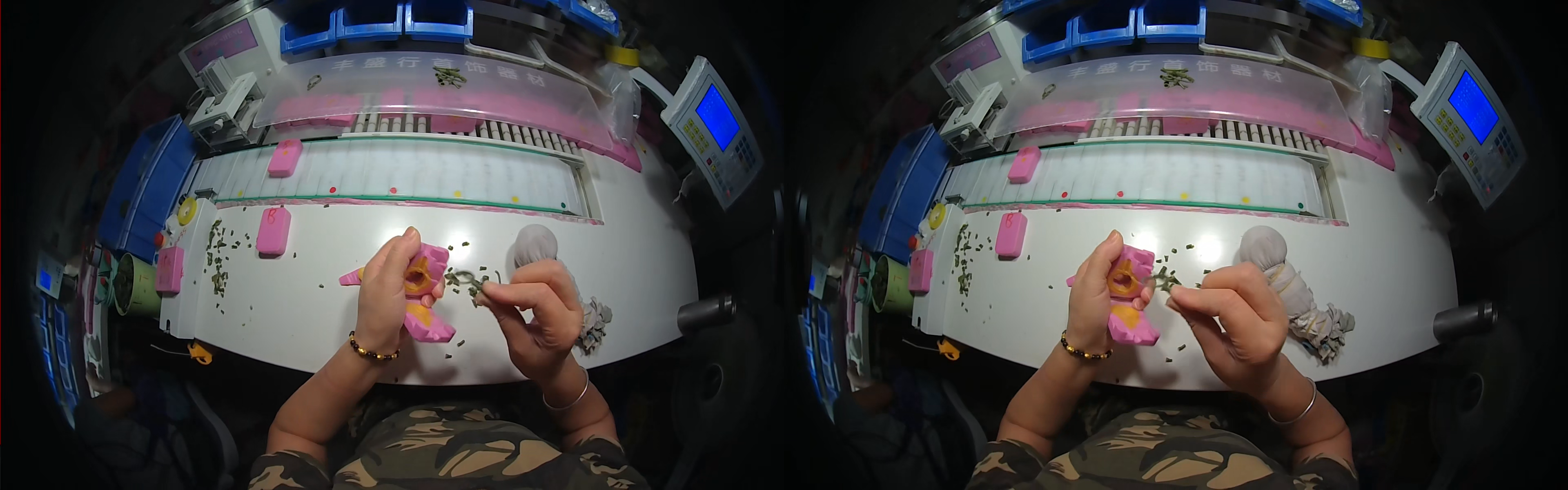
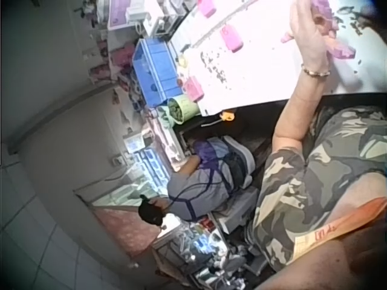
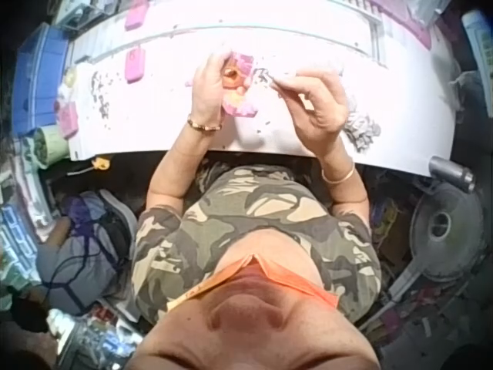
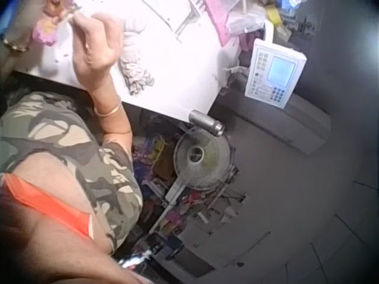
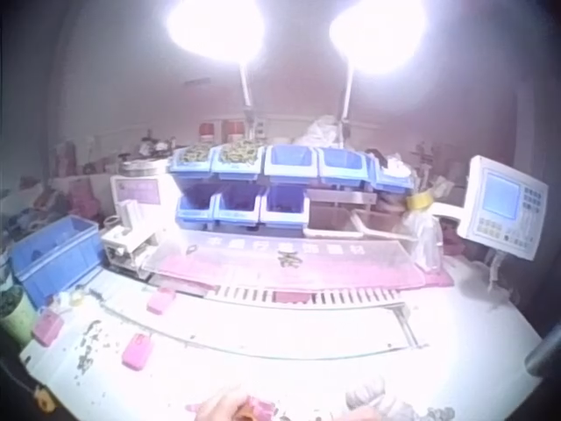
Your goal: Placing metal findings and small decorative pieces into silicone molds for preparation.
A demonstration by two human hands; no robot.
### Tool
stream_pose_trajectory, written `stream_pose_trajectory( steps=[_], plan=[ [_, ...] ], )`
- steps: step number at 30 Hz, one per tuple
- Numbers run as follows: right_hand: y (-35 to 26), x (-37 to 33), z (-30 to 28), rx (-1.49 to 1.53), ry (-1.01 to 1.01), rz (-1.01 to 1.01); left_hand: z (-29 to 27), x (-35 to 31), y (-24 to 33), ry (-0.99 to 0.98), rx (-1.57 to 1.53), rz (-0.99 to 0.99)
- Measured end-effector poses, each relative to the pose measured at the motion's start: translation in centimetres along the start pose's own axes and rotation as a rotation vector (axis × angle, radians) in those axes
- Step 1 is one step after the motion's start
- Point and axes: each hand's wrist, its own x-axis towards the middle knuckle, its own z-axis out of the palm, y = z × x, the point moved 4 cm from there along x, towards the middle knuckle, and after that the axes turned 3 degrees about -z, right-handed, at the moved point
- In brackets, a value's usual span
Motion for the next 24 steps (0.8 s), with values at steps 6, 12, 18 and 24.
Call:
stream_pose_trajectory(
  steps=[6,12,18,24],
  plan=[
    [0.0,-0.8,0.3,-0.316,-0.008,-0.361,1.2,-2.0,-0.9,-0.357,0.113,-0.123],
    [0.3,-0.9,0.6,-0.261,-0.104,-0.289,1.6,-2.5,-0.4,-0.328,0.079,-0.125],
    [2.5,-2.1,1.0,0.210,-0.107,0.212,1.8,-3.5,0.5,-0.244,0.623,0.451],
    [5.2,-5.0,2.8,1.264,-0.173,1.233,2.1,-3.4,1.7,-0.326,0.833,0.763]
  ],
)
